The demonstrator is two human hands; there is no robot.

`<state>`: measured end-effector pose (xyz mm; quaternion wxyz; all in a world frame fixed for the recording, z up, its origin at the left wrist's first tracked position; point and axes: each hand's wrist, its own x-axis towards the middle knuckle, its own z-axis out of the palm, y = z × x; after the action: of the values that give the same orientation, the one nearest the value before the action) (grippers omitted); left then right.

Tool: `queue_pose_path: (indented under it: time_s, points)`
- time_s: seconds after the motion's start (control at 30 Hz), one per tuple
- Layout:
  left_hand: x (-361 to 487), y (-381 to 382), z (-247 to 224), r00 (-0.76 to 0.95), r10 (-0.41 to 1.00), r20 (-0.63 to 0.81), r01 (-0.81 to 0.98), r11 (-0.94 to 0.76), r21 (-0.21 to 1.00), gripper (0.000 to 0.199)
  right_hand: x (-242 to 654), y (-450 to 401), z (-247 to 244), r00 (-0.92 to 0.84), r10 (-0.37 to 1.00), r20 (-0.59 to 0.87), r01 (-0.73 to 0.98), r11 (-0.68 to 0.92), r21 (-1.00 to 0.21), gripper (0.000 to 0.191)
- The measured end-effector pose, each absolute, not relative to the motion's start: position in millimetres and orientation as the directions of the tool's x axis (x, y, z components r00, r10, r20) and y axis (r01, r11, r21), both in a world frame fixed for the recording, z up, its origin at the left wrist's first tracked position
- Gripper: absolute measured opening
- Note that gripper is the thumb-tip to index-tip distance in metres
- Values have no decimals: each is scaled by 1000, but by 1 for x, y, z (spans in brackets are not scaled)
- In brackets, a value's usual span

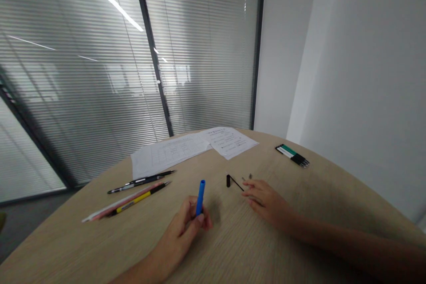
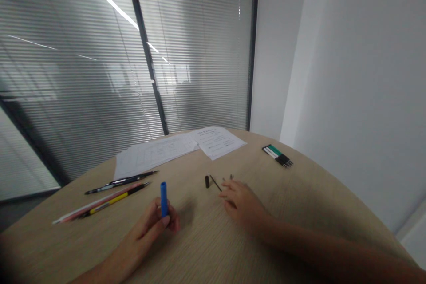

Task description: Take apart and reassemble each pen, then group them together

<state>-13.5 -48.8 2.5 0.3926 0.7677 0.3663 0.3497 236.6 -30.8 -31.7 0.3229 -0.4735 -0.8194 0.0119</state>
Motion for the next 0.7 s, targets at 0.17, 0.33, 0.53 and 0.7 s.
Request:
queue_pose_path:
  time_s: [0.17, 0.33, 0.53, 0.7]
  points:
    - [-13, -48, 0, 473, 823, 313, 379, -512, 771, 18, 230, -39, -28, -431, 736, 521, 823, 558, -108, 22]
    - [-16, -46, -6, 454, 804, 384, 482, -584, 653, 17, 227, -42, -29, -504, 686, 525, 842, 526, 120, 14]
    - [-35, -28, -5, 556, 630, 543, 606, -754, 254, 16, 232, -45, -30, -518, 719, 464, 854, 465, 234, 18]
    - [-45, -14, -5, 547, 615, 568, 682, -721, 125, 15, 233, -45, -27, -492, 773, 400, 871, 436, 227, 19]
